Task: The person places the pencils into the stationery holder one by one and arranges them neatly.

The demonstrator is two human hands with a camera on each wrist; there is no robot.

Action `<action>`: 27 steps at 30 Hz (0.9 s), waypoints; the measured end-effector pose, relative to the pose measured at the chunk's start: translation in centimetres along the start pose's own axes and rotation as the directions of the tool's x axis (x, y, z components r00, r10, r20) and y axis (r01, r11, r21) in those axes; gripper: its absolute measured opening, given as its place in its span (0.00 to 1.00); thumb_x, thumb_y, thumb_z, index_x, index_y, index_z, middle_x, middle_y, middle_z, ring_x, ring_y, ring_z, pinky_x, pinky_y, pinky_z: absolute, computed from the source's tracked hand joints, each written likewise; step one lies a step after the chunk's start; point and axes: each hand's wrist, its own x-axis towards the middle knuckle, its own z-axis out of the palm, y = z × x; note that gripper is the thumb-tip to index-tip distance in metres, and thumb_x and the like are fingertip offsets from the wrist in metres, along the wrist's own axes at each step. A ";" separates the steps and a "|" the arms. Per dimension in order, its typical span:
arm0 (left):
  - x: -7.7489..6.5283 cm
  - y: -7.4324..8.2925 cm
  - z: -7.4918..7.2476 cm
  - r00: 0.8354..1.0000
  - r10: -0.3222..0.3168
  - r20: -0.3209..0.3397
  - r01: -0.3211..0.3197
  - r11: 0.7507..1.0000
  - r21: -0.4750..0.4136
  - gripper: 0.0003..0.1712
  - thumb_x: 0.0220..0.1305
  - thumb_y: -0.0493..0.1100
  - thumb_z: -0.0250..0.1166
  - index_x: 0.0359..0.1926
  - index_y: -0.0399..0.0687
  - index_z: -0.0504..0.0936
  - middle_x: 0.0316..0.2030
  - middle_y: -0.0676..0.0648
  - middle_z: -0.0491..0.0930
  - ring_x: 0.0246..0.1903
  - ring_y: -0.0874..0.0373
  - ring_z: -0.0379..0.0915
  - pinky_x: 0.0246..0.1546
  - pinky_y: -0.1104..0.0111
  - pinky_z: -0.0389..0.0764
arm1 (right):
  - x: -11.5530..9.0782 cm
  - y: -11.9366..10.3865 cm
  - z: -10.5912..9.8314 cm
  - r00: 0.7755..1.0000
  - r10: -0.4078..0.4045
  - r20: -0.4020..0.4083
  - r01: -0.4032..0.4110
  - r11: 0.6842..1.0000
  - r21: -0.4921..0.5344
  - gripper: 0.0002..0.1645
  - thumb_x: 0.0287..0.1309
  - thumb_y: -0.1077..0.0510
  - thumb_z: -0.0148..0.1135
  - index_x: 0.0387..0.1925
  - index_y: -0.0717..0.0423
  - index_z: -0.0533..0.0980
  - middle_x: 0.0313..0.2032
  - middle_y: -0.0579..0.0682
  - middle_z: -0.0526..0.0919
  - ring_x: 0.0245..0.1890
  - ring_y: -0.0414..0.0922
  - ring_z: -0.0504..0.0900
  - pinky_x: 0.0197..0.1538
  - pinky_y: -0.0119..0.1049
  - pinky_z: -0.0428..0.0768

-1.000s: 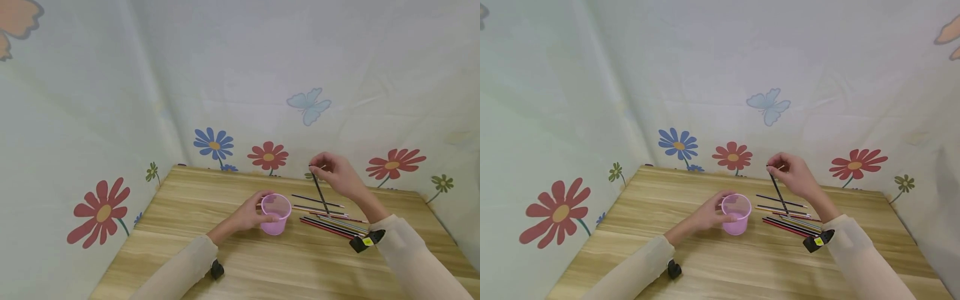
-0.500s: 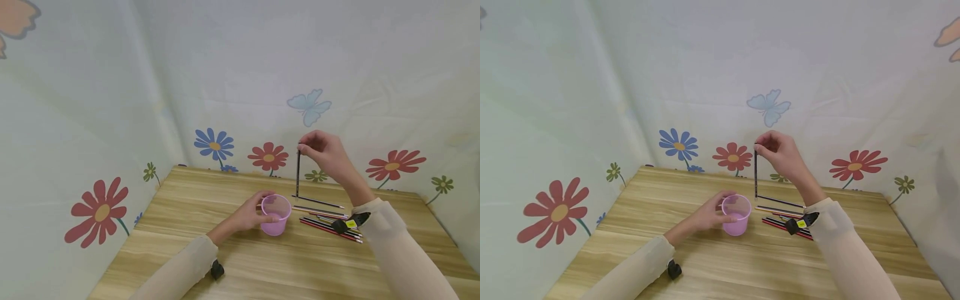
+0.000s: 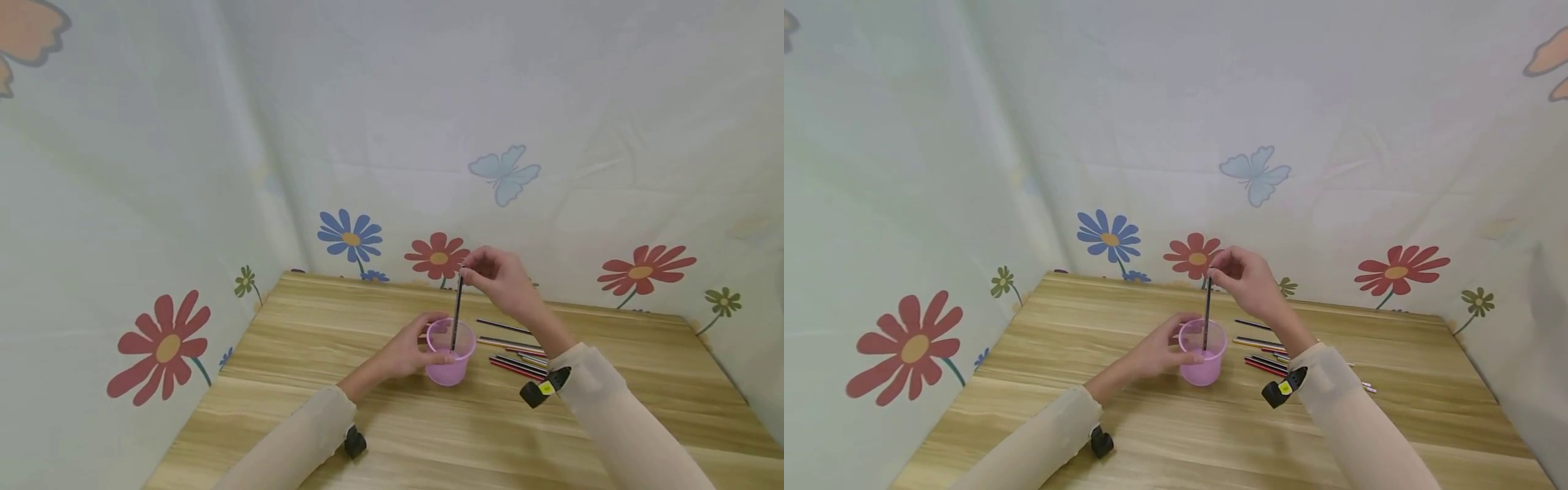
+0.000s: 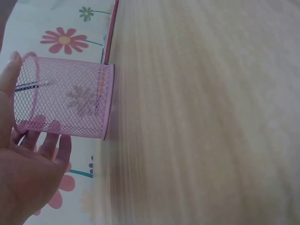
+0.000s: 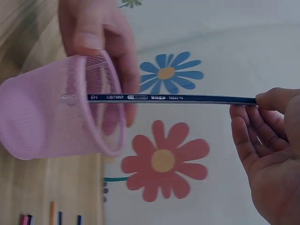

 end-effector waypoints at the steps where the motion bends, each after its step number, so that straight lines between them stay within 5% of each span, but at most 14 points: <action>1: 0.0 -0.1 0.0 1.000 -0.002 0.000 0.002 1.000 -0.001 0.49 0.63 0.53 0.79 0.79 0.56 0.63 0.74 0.50 0.68 0.70 0.50 0.70 0.68 0.59 0.76 | -0.2 0.3 0.3 1.000 0.008 0.002 -0.008 1.000 0.012 0.09 0.72 0.61 0.67 0.46 0.64 0.80 0.42 0.59 0.86 0.38 0.47 0.86 0.45 0.32 0.87; 12: 0.2 -0.4 0.0 1.000 0.011 0.003 -0.011 1.000 -0.018 0.50 0.62 0.53 0.80 0.79 0.57 0.63 0.74 0.52 0.68 0.70 0.51 0.70 0.66 0.61 0.77 | -1.3 3.2 1.9 0.998 0.067 -0.005 -0.066 0.991 0.113 0.08 0.72 0.63 0.67 0.46 0.65 0.79 0.40 0.62 0.85 0.37 0.51 0.86 0.42 0.32 0.86; 27: 0.4 -0.6 -0.1 1.000 0.025 0.017 -0.025 0.999 -0.036 0.47 0.65 0.50 0.78 0.79 0.57 0.63 0.73 0.50 0.69 0.69 0.48 0.71 0.67 0.60 0.77 | -1.8 5.2 3.1 0.995 0.099 -0.002 -0.098 0.989 0.111 0.11 0.74 0.64 0.64 0.52 0.66 0.78 0.43 0.65 0.85 0.41 0.57 0.86 0.43 0.32 0.85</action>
